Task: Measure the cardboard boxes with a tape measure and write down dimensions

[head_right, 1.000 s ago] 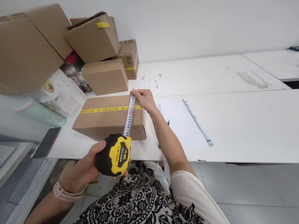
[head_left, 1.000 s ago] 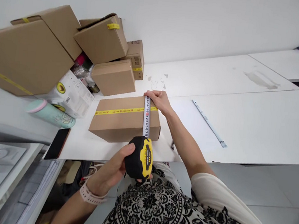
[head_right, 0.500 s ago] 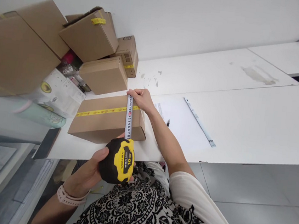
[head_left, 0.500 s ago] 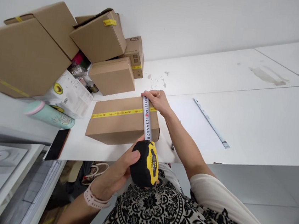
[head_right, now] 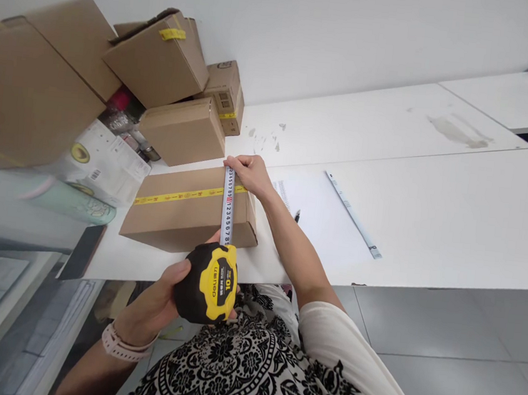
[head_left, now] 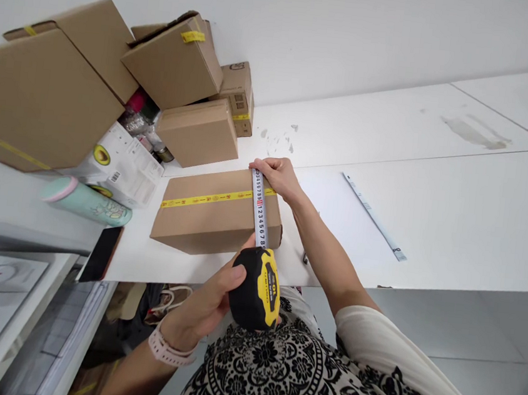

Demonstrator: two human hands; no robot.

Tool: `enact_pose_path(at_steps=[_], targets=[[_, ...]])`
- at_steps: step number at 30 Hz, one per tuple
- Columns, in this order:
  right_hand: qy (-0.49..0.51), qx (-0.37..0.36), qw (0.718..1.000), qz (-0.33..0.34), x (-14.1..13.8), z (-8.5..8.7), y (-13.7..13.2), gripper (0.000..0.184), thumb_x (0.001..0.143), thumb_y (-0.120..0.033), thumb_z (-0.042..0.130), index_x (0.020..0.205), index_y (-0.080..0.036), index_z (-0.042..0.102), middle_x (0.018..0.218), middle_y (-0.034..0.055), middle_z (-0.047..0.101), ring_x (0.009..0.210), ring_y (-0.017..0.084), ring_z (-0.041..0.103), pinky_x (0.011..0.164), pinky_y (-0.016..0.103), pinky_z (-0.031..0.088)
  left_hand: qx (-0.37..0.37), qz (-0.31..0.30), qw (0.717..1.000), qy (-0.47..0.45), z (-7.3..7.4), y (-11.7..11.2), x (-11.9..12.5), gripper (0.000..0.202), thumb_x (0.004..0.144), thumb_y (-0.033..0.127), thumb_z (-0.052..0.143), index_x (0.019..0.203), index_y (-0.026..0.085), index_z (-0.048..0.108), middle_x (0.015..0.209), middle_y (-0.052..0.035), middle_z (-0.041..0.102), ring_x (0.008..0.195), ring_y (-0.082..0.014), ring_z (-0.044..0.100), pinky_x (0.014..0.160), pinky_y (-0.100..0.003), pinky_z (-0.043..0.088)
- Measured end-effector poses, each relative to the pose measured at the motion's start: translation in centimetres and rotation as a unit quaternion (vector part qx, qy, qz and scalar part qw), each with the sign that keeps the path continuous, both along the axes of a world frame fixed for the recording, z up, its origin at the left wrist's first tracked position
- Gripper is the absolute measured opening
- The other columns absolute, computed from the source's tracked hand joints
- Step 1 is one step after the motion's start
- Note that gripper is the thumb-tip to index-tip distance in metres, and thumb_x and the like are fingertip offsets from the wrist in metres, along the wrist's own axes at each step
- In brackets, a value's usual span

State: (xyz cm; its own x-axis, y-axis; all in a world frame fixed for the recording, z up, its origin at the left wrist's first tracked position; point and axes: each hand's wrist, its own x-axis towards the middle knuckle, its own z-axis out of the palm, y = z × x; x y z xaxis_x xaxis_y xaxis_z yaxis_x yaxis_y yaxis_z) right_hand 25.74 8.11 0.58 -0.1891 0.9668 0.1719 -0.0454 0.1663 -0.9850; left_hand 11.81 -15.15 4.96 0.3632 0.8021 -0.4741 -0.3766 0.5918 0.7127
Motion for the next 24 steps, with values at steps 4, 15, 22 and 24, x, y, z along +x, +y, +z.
enact_pose_path(at_steps=[4, 15, 22, 24], targets=[[-0.006, 0.006, 1.0, -0.005, -0.2, -0.3, 0.2, 0.039, 0.082, -0.052, 0.072, 0.061, -0.02, 0.069, 0.055, -0.0011, 0.056, 0.062, 0.015, 0.053, 0.057, 0.029, 0.037, -0.005, -0.011, 1.0, -0.007, 0.2, 0.2, 0.1, 0.101, 0.08, 0.055, 0.078, 0.163, 0.039, 0.022, 0.154, -0.011, 0.049, 0.115, -0.0355, 0.065, 0.09, -0.053, 0.06], [-0.081, 0.191, 0.978, -0.013, 2.1, 4.0, -9.4, 0.044, 0.1, -0.055, 0.044, 0.097, -0.035, 0.082, 0.104, 0.0033, 0.077, 0.122, 0.026, 0.064, 0.105, 0.047, 0.05, 0.137, -0.033, 0.978, 0.156, -0.7, -1.5, -1.4, 0.116, 0.071, 0.043, 0.088, 0.163, 0.025, 0.02, 0.123, -0.0135, 0.066, 0.099, -0.0281, 0.065, 0.086, -0.04, 0.052], [-0.073, 0.27, 0.959, 0.049, 3.3, 1.7, -17.4, 0.04, 0.102, -0.052, 0.042, 0.137, -0.049, 0.061, 0.132, -0.003, 0.072, 0.128, 0.023, 0.062, 0.108, 0.051, 0.05, 0.285, 0.041, 0.888, 0.36, 3.0, -2.0, -3.1, 0.12, 0.06, 0.024, 0.092, 0.161, 0.032, 0.028, 0.126, -0.0073, 0.066, 0.106, -0.0289, 0.063, 0.092, -0.036, 0.05], [-0.085, 0.226, 0.966, -0.088, 4.6, -0.5, -16.7, 0.039, 0.101, -0.052, 0.043, 0.132, -0.043, 0.065, 0.126, 0.0018, 0.074, 0.119, 0.024, 0.067, 0.101, 0.049, 0.053, 0.344, 0.096, 0.813, 0.46, 3.9, -1.0, -4.0, 0.106, 0.057, 0.028, 0.092, 0.152, 0.028, 0.044, 0.13, -0.0081, 0.065, 0.112, -0.0308, 0.062, 0.093, -0.037, 0.051]])
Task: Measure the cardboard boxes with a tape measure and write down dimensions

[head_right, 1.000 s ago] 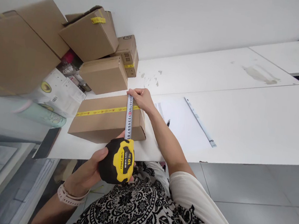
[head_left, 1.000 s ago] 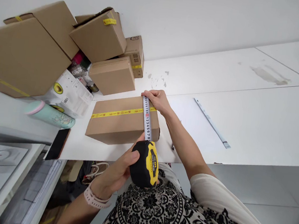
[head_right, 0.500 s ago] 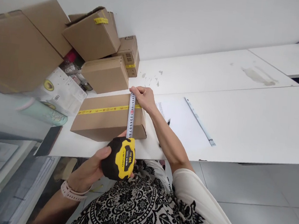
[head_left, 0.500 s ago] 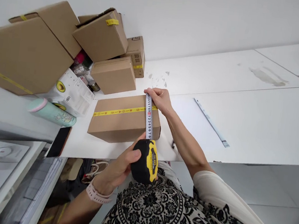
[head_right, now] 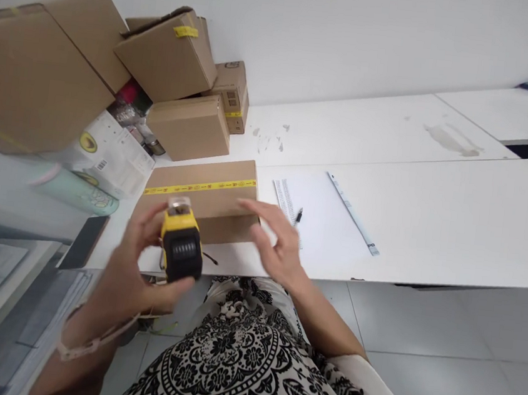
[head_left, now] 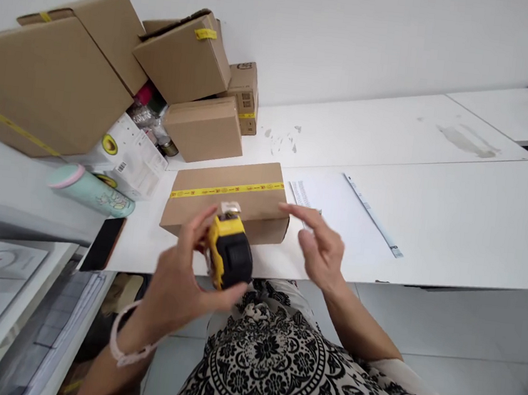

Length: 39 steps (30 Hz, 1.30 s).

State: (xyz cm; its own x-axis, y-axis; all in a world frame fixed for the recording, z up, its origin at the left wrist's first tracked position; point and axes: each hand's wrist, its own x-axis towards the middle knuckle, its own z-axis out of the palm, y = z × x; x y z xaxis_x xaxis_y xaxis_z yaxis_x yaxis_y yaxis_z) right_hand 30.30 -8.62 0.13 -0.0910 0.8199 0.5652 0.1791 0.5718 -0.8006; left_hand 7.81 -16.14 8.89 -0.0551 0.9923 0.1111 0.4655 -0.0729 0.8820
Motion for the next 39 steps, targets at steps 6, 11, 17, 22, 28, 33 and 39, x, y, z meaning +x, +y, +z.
enact_pose_path(at_steps=[6, 11, 17, 22, 28, 33, 39], targets=[[-0.265, -0.244, 0.881, -0.307, 4.7, -6.8, 3.5, 0.045, 0.097, -0.052, 0.052, 0.125, -0.018, 0.062, 0.088, 0.0104, 0.076, 0.084, 0.029, 0.071, 0.077, 0.042, 0.05, 0.185, 0.05, 0.899, 0.395, -0.2, 5.8, -2.5, 0.083, 0.073, 0.04, 0.077, 0.149, 0.024, 0.049, 0.126, -0.0123, 0.066, 0.114, -0.0351, 0.061, 0.099, -0.05, 0.047], [-0.468, -0.321, 0.792, -0.226, 4.8, -8.9, 3.9, 0.051, 0.098, -0.044, 0.054, 0.14, -0.014, 0.052, 0.103, 0.0191, 0.077, 0.093, 0.034, 0.073, 0.075, 0.039, 0.048, 0.206, 0.091, 0.875, 0.428, -2.9, 8.3, -2.0, 0.068, 0.077, 0.045, 0.073, 0.141, 0.028, 0.06, 0.127, -0.0121, 0.065, 0.112, -0.036, 0.059, 0.096, -0.049, 0.044], [-0.225, -0.339, 0.905, -0.127, 7.0, -10.0, 4.3, 0.04, 0.09, -0.021, 0.052, 0.126, -0.015, 0.068, 0.083, 0.009, 0.077, 0.079, 0.026, 0.071, 0.076, 0.039, 0.052, 0.21, 0.171, 0.877, 0.396, -5.2, 10.7, -1.5, 0.056, 0.084, 0.052, 0.068, 0.128, 0.018, 0.069, 0.126, -0.016, 0.068, 0.113, -0.0367, 0.059, 0.096, -0.052, 0.041], [0.205, -0.307, 0.929, -0.017, 11.3, -9.6, 3.1, 0.034, 0.086, -0.037, 0.067, 0.114, -0.02, 0.072, 0.102, 0.0085, 0.08, 0.097, 0.025, 0.074, 0.089, 0.043, 0.057, 0.245, 0.205, 0.866, 0.386, -6.3, 14.5, -2.6, 0.06, 0.082, 0.058, 0.065, 0.125, 0.016, 0.07, 0.127, -0.0134, 0.069, 0.116, -0.0331, 0.059, 0.098, -0.052, 0.037], [0.279, -0.235, 0.924, -0.116, 12.5, -10.6, 2.3, 0.033, 0.081, -0.054, 0.077, 0.082, -0.025, 0.06, 0.06, -0.0041, 0.068, 0.06, 0.015, 0.065, 0.072, 0.033, 0.055, 0.211, 0.174, 0.888, 0.37, -6.2, 20.2, -3.6, 0.074, 0.09, 0.071, 0.048, 0.126, 0.009, 0.065, 0.132, -0.0112, 0.066, 0.123, -0.0269, 0.054, 0.097, -0.052, 0.03], [0.26, -0.297, 0.916, -0.077, 11.5, -12.6, 2.6, 0.057, 0.089, -0.079, 0.045, 0.1, -0.025, 0.063, 0.072, 0.002, 0.073, 0.074, 0.021, 0.071, 0.08, 0.041, 0.056, 0.199, 0.183, 0.912, 0.309, -5.4, 23.2, -4.0, 0.068, 0.079, 0.064, 0.067, 0.127, 0.016, 0.063, 0.143, -0.0036, 0.057, 0.134, -0.0307, 0.038, 0.113, -0.059, 0.014], [0.16, -0.297, 0.938, -0.077, 11.7, -13.8, 2.1, 0.042, 0.08, -0.057, 0.076, 0.104, -0.024, 0.069, 0.094, 0.0045, 0.074, 0.091, 0.022, 0.069, 0.086, 0.04, 0.054, 0.419, 0.071, 0.869, 0.252, -11.7, 13.3, 5.7, 0.047, 0.099, 0.044, 0.053, 0.131, 0.011, 0.058, 0.137, -0.0157, 0.061, 0.132, -0.0309, 0.05, 0.109, -0.059, 0.033]])
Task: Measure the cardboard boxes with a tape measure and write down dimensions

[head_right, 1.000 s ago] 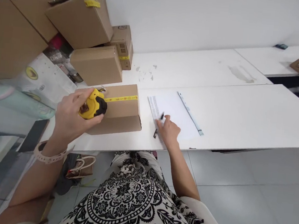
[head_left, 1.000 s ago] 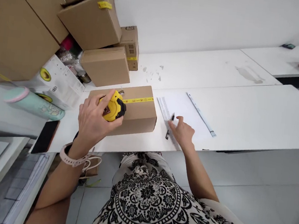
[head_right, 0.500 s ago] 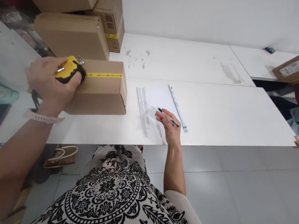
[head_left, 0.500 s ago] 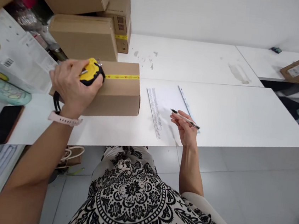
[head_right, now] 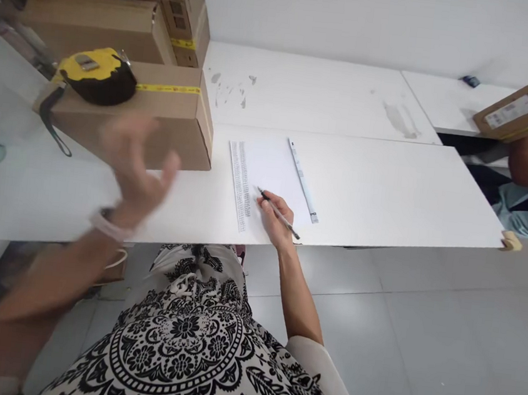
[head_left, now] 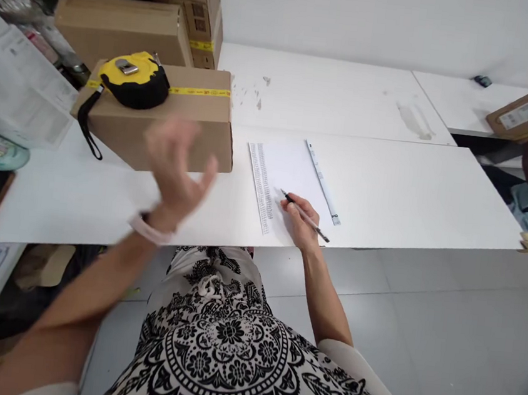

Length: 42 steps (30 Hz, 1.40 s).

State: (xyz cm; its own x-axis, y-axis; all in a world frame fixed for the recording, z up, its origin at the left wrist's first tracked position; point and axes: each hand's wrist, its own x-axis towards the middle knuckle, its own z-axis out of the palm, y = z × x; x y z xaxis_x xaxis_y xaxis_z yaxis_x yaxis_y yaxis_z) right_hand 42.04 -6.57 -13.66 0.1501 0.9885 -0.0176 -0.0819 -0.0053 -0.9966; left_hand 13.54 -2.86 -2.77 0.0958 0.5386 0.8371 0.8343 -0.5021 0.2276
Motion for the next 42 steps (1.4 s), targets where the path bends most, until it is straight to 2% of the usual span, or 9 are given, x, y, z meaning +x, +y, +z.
enact_pose_path(at_steps=[2, 4, 6, 8, 11, 15, 18, 29, 42], targets=[[-0.049, 0.004, 0.999, -0.016, 0.0, -0.2, -0.4, 0.033, 0.081, -0.055, 0.075, 0.085, -0.023, 0.066, 0.075, -0.0006, 0.065, 0.073, 0.016, 0.06, 0.073, 0.033, 0.05, -0.033, -0.137, 0.989, 0.036, -4.5, -4.6, 4.4, 0.036, 0.096, 0.032, 0.06, 0.128, 0.015, 0.059, 0.119, -0.012, 0.07, 0.122, -0.0279, 0.059, 0.102, -0.051, 0.046], [-0.087, 0.014, 0.996, -0.016, -0.2, -0.2, -0.9, 0.035, 0.086, -0.055, 0.069, 0.077, -0.023, 0.059, 0.068, -0.0035, 0.056, 0.064, 0.013, 0.05, 0.063, 0.029, 0.044, -0.056, -0.186, 0.978, 0.075, -8.5, -8.0, 7.7, 0.035, 0.094, 0.032, 0.063, 0.127, 0.019, 0.06, 0.112, -0.0073, 0.074, 0.115, -0.025, 0.064, 0.099, -0.045, 0.051], [-0.106, 0.022, 0.994, 0.01, -0.4, -0.2, -1.3, 0.033, 0.089, -0.055, 0.065, 0.083, -0.023, 0.059, 0.071, -0.0033, 0.057, 0.064, 0.013, 0.049, 0.062, 0.028, 0.042, -0.119, -0.202, 0.962, 0.142, -11.1, -9.6, 9.3, 0.042, 0.096, 0.038, 0.061, 0.131, 0.015, 0.06, 0.124, -0.0126, 0.072, 0.122, -0.0287, 0.062, 0.103, -0.048, 0.049], [-0.115, 0.025, 0.992, 0.041, -0.5, -0.4, -1.6, 0.032, 0.088, -0.054, 0.067, 0.093, -0.023, 0.061, 0.079, -0.0012, 0.063, 0.069, 0.014, 0.054, 0.064, 0.029, 0.045, -0.157, -0.196, 0.947, 0.202, -12.2, -9.9, 9.6, 0.045, 0.098, 0.041, 0.06, 0.132, 0.011, 0.06, 0.133, -0.0173, 0.068, 0.127, -0.0317, 0.06, 0.106, -0.05, 0.047], [-0.121, 0.009, 0.991, 0.048, -0.7, -0.8, -1.7, 0.035, 0.083, -0.052, 0.074, 0.096, -0.023, 0.061, 0.08, -0.0006, 0.065, 0.069, 0.014, 0.056, 0.064, 0.029, 0.046, -0.164, -0.176, 0.938, 0.249, -12.4, -9.6, 9.3, 0.038, 0.1, 0.032, 0.059, 0.13, 0.009, 0.063, 0.136, -0.0174, 0.067, 0.127, -0.0306, 0.06, 0.107, -0.049, 0.046], [-0.131, -0.003, 0.991, 0.028, -1.2, -0.9, -1.8, 0.031, 0.087, -0.048, 0.068, 0.078, -0.024, 0.051, 0.061, -0.0066, 0.048, 0.055, 0.011, 0.043, 0.054, 0.026, 0.036, -0.185, -0.163, 0.932, 0.266, -12.4, -9.6, 9.2, 0.035, 0.102, 0.029, 0.055, 0.132, 0.013, 0.064, 0.138, -0.015, 0.067, 0.129, -0.0288, 0.06, 0.109, -0.048, 0.046], [-0.162, 0.01, 0.986, 0.032, -1.4, -0.5, -1.9, 0.033, 0.087, -0.042, 0.066, 0.071, -0.024, 0.044, 0.058, -0.0079, 0.04, 0.052, 0.01, 0.037, 0.051, 0.025, 0.032, -0.203, -0.166, 0.927, 0.268, -12.6, -9.7, 9.4, 0.037, 0.103, 0.031, 0.054, 0.136, 0.015, 0.063, 0.139, -0.0145, 0.066, 0.13, -0.0286, 0.06, 0.109, -0.047, 0.046], [-0.215, 0.016, 0.974, 0.069, -1.1, -0.6, -2.3, 0.028, 0.091, -0.037, 0.063, 0.074, -0.025, 0.043, 0.055, -0.008, 0.043, 0.05, 0.011, 0.037, 0.05, 0.026, 0.031, -0.168, -0.139, 0.937, 0.274, -13.0, -9.9, 9.4, 0.039, 0.106, 0.034, 0.049, 0.135, 0.015, 0.064, 0.138, -0.01, 0.068, 0.128, -0.0256, 0.062, 0.111, -0.043, 0.045], [-0.249, 0.022, 0.965, 0.076, -1.0, -0.8, -2.4, 0.027, 0.093, -0.038, 0.06, 0.076, -0.025, 0.044, 0.056, -0.0074, 0.044, 0.05, 0.011, 0.038, 0.05, 0.026, 0.031, -0.192, -0.154, 0.931, 0.269, -13.3, -10.0, 9.4, 0.041, 0.105, 0.033, 0.051, 0.14, 0.015, 0.061, 0.141, -0.0116, 0.066, 0.132, -0.0268, 0.06, 0.113, -0.044, 0.045]])
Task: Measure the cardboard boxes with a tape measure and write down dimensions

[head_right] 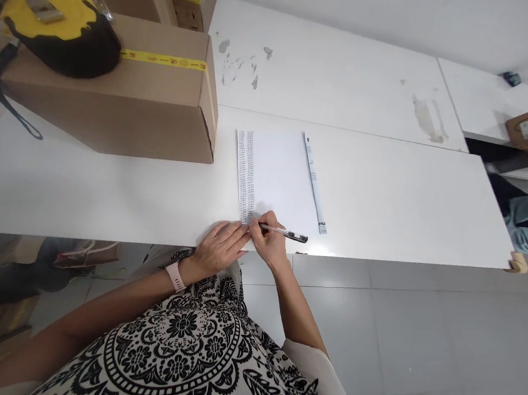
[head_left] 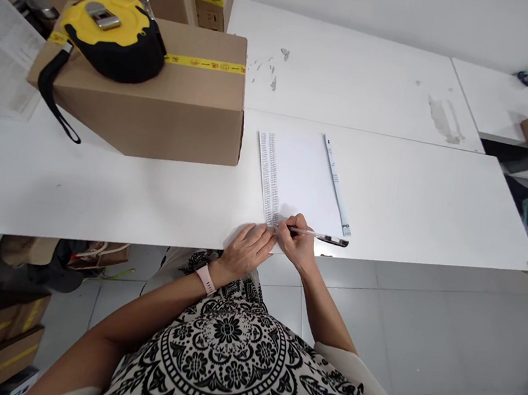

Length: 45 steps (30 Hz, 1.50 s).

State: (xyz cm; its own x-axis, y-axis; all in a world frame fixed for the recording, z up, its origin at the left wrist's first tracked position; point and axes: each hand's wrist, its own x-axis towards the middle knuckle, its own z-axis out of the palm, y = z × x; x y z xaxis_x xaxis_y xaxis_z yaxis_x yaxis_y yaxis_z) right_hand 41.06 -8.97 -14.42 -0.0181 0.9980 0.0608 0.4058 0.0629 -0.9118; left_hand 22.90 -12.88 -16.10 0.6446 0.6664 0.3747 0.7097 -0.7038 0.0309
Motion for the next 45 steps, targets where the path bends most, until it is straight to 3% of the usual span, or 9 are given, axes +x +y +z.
enact_pose_path(at_steps=[13, 20, 31, 38, 45], targets=[[0.018, 0.005, 1.0, -0.008, 0.09, 0.05, 0.02, 0.029, 0.094, -0.041, 0.06, 0.076, -0.026, 0.044, 0.056, -0.0071, 0.043, 0.051, 0.011, 0.038, 0.051, 0.027, 0.032, -0.009, -0.008, 1.0, -0.021, -0.06, 0.09, -0.07, 0.042, 0.103, 0.033, 0.054, 0.14, 0.015, 0.061, 0.14, -0.0139, 0.066, 0.132, -0.0283, 0.06, 0.113, -0.045, 0.045], [0.022, 0.003, 1.0, -0.008, 0.02, 0.12, 0.12, 0.031, 0.093, -0.041, 0.062, 0.074, -0.026, 0.043, 0.056, -0.0073, 0.042, 0.05, 0.011, 0.037, 0.051, 0.027, 0.031, 0.022, -0.002, 1.0, -0.022, 0.16, 0.16, 0.03, 0.039, 0.105, 0.034, 0.051, 0.136, 0.015, 0.064, 0.138, -0.0112, 0.068, 0.128, -0.0268, 0.062, 0.112, -0.044, 0.046], [0.03, -0.001, 1.0, -0.009, 0.01, 0.12, 0.11, 0.029, 0.093, -0.036, 0.061, 0.073, -0.025, 0.042, 0.056, -0.0076, 0.04, 0.051, 0.011, 0.037, 0.051, 0.027, 0.03, -0.002, 0.003, 1.0, -0.013, 0.01, 0.09, -0.01, 0.04, 0.105, 0.035, 0.051, 0.138, 0.017, 0.063, 0.14, -0.0094, 0.067, 0.131, -0.0253, 0.061, 0.112, -0.043, 0.046], [0.016, 0.007, 1.0, -0.012, 0.02, 0.1, 0.11, 0.027, 0.093, -0.03, 0.06, 0.074, -0.025, 0.042, 0.056, -0.0078, 0.041, 0.051, 0.011, 0.037, 0.051, 0.027, 0.03, 0.053, 0.005, 0.998, -0.02, 0.28, 0.18, 0.06, 0.037, 0.105, 0.035, 0.05, 0.132, 0.014, 0.066, 0.136, -0.0089, 0.07, 0.126, -0.0254, 0.064, 0.11, -0.043, 0.047], [0.028, 0.022, 0.999, -0.015, 0.01, -0.1, 0.2, 0.027, 0.092, -0.028, 0.06, 0.074, -0.025, 0.041, 0.056, -0.0084, 0.039, 0.051, 0.01, 0.036, 0.051, 0.025, 0.03, 0.043, 0.005, 0.999, -0.018, 0.29, 0.25, 0.08, 0.037, 0.105, 0.035, 0.051, 0.132, 0.015, 0.065, 0.136, -0.0088, 0.07, 0.127, -0.0247, 0.063, 0.111, -0.042, 0.046]])
